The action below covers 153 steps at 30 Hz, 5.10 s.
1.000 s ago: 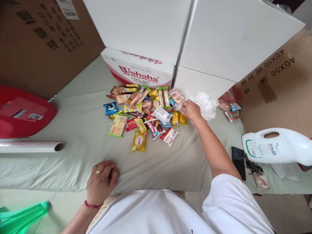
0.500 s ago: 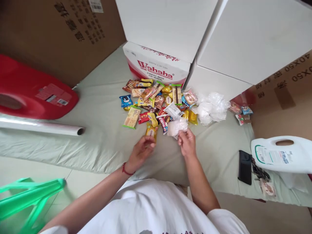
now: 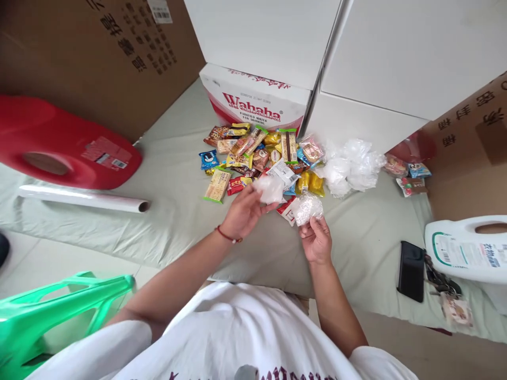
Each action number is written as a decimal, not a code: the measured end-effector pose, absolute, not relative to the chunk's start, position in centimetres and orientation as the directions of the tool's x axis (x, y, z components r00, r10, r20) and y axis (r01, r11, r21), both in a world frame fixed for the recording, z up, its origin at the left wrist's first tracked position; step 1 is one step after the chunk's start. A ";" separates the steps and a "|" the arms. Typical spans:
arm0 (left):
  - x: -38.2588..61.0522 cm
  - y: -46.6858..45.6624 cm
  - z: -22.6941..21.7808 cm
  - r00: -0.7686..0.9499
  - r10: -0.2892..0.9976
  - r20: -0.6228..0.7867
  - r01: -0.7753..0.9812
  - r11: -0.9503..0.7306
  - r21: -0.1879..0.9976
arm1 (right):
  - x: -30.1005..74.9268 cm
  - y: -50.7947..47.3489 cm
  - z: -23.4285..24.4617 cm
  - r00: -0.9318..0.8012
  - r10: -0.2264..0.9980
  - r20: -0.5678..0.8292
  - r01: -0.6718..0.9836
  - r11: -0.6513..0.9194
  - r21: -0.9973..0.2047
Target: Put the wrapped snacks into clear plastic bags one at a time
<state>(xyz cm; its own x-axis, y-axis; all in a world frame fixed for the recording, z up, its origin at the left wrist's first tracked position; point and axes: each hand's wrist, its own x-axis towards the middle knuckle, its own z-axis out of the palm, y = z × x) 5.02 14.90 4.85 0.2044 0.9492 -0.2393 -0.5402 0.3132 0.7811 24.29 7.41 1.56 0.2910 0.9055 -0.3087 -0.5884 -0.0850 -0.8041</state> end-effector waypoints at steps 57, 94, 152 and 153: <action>0.6 10.3 0.9 0.152 0.864 -0.480 -0.730 0.425 0.535 | 27.2 4.4 0.6 0.052 0.874 -0.484 0.046 -0.486 -0.873; 1.0 7.4 3.2 0.028 0.976 -0.217 -0.241 0.217 0.946 | 20.7 6.6 3.9 0.221 0.961 -0.168 0.031 -0.179 -0.983; 3.5 8.1 1.8 -0.327 0.942 -0.071 -0.171 0.015 0.985 | 16.8 3.5 2.0 0.008 0.951 -0.309 -0.066 -0.308 -0.949; 3.2 8.2 1.6 -0.323 0.944 -0.073 -0.154 0.023 0.988 | 16.6 3.4 1.7 0.045 0.954 -0.296 -0.037 -0.295 -0.955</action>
